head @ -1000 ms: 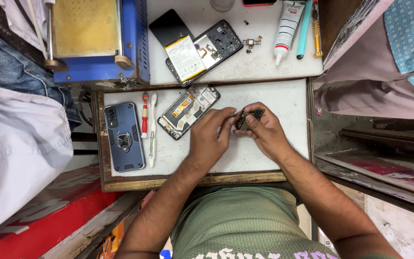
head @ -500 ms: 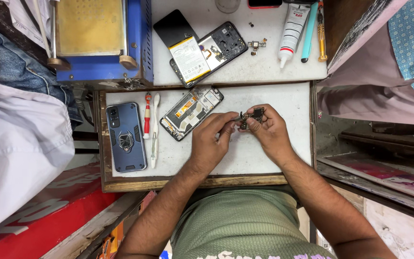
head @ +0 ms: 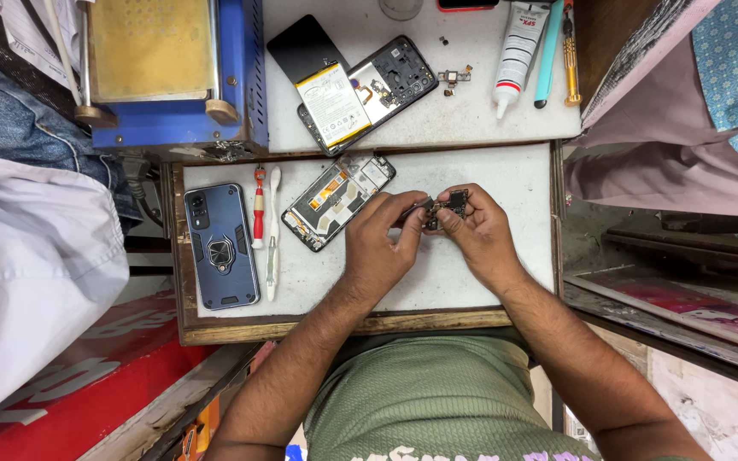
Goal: The person works at a repair bench on a disassembled smartphone. They handle the exposed motherboard and small components, then use a toothbrush to brush the board and its parts, and continue manipulating the board and phone chassis by hand.
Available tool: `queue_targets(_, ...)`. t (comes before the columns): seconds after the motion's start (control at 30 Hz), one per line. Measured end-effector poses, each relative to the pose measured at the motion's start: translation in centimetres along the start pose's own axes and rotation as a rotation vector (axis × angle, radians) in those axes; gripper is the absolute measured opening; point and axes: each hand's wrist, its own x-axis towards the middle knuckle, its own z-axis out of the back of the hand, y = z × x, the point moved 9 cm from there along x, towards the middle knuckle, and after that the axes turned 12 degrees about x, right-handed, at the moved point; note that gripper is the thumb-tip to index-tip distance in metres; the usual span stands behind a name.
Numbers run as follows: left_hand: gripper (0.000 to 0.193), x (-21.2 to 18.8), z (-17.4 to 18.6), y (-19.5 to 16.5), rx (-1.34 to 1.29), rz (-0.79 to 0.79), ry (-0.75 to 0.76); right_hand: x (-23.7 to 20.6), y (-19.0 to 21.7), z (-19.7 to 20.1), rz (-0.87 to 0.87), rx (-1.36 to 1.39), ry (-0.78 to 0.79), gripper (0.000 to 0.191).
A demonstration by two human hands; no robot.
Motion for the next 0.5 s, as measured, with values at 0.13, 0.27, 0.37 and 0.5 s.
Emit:
queue_targets(0.13, 0.019, -0.05, -0.01, -0.05, -0.005, 0.0, 0.001, -0.08, -0.04, 0.07, -0.004, -0.009, -0.018, 0.021)
queue_targets(0.27, 0.019, -0.14, -0.1, 0.07, -0.014, 0.017, 0.003, -0.12, 0.02, 0.0, 0.003, -0.018, -0.018, 0.021)
queue_targets(0.37, 0.019, -0.1, -0.17, 0.22, -0.051, 0.021, 0.007, -0.19, 0.08, 0.02, 0.001, -0.018, -0.024, 0.021)
queue_targets(0.5, 0.019, 0.17, -0.45, 0.66, -0.089, 0.037, 0.068, -0.25, 0.05, 0.04, -0.009, -0.049, -0.022, 0.022)
